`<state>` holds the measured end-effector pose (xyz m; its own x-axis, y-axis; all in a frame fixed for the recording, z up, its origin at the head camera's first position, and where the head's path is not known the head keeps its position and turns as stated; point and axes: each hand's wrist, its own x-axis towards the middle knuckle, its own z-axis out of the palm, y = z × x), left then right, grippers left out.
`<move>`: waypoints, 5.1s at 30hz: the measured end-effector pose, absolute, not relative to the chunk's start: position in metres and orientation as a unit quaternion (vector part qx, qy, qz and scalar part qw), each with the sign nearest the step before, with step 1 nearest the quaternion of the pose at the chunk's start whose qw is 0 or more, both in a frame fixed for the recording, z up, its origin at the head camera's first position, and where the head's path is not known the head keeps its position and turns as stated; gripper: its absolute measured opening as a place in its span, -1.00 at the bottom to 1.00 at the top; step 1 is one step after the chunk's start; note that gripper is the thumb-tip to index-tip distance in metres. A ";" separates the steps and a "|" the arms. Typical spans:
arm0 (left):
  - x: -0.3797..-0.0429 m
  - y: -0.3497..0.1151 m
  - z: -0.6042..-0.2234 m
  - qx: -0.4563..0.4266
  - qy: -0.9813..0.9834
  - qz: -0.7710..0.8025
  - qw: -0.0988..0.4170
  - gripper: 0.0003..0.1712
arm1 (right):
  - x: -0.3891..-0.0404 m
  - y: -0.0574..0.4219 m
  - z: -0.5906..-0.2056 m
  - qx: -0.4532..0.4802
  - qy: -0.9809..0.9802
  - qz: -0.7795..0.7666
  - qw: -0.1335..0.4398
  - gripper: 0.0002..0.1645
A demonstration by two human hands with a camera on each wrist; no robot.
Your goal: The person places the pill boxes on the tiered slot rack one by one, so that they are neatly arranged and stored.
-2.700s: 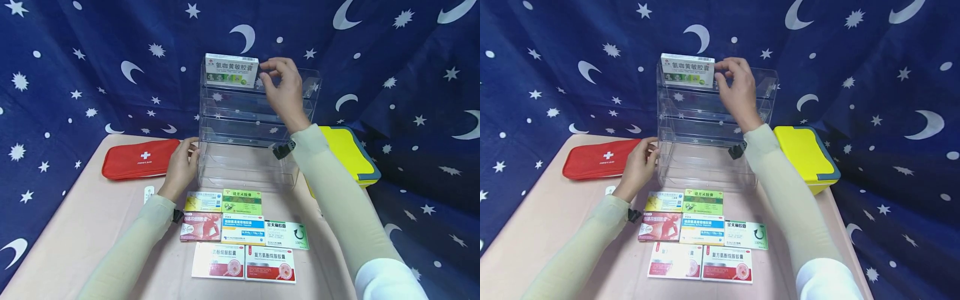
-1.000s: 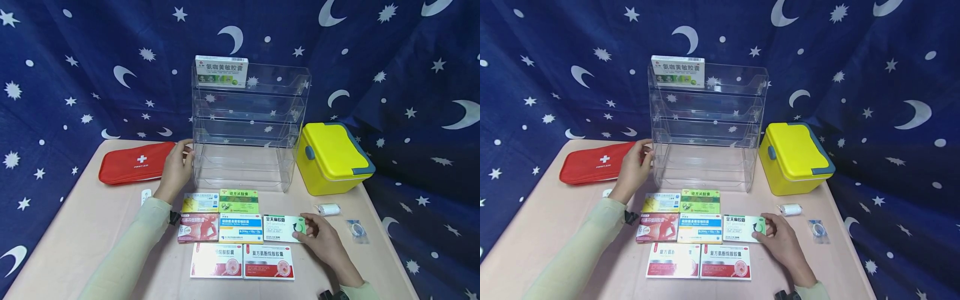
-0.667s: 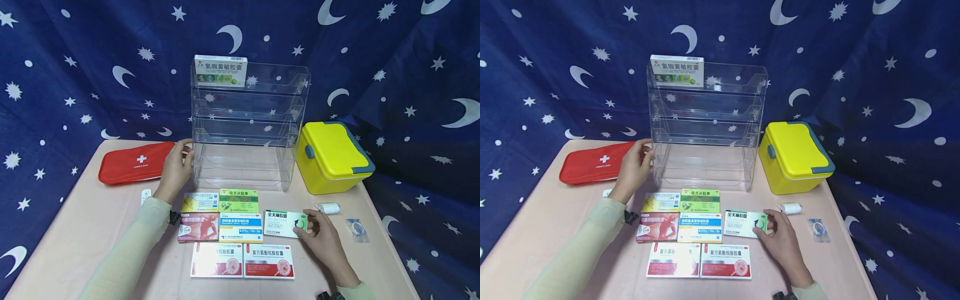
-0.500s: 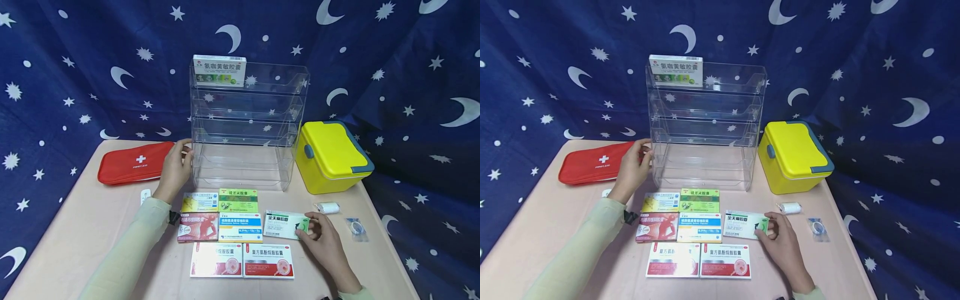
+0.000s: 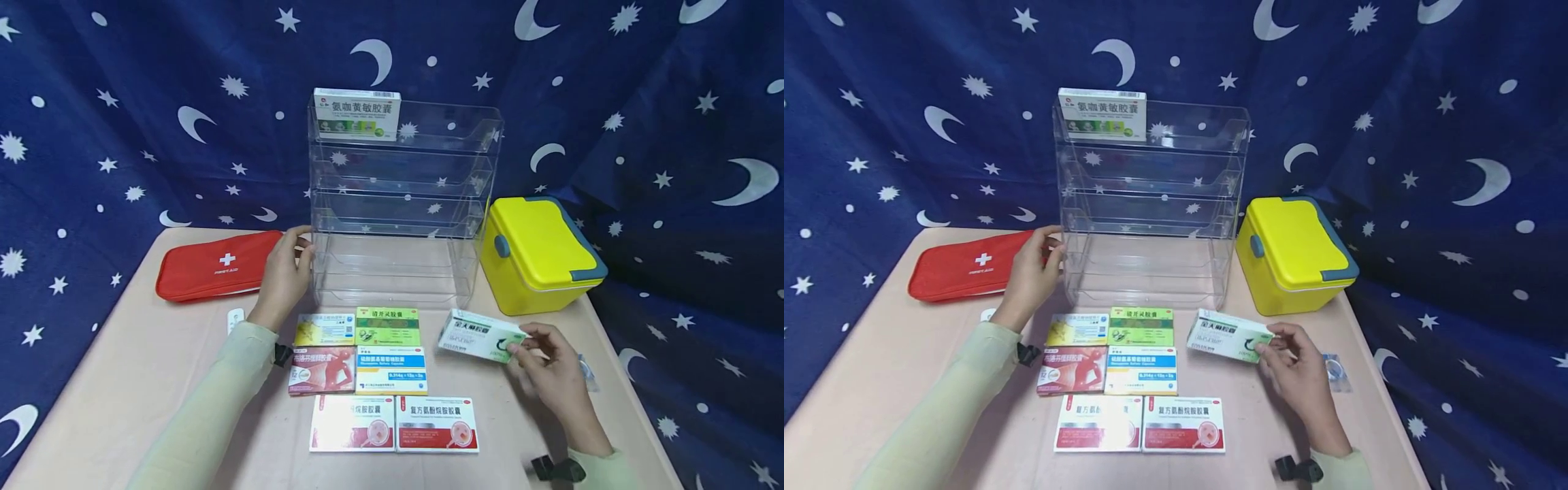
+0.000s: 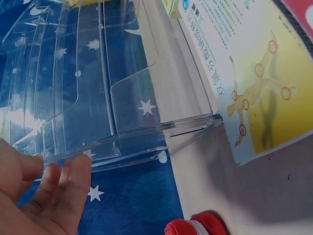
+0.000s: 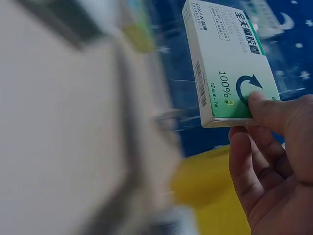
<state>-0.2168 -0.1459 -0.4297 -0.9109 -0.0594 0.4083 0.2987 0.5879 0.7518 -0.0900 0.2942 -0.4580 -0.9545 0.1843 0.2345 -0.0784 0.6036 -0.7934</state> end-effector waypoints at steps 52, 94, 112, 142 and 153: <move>-0.221 -0.149 -0.432 -0.069 -0.871 -0.442 0.201 -0.57 | -0.356 0.209 -0.227 0.095 -0.908 0.282 0.295 -0.59; -0.222 -0.150 -0.434 -0.066 -0.874 -0.444 0.187 -0.56 | -0.183 0.222 -0.385 0.188 -0.897 0.393 0.074 -0.67; -0.220 -0.147 -0.433 -0.066 -0.874 -0.443 0.187 -0.55 | -0.065 0.263 -0.472 0.045 -0.922 0.378 -0.070 -0.56; -0.221 -0.146 -0.433 -0.066 -0.872 -0.444 0.195 -0.56 | -0.023 0.241 -0.499 -0.031 -0.946 0.311 -0.090 -0.15; -0.221 -0.147 -0.434 -0.061 -0.874 -0.444 0.185 -0.55 | -0.025 0.244 -0.502 0.009 -0.927 0.373 -0.033 -0.26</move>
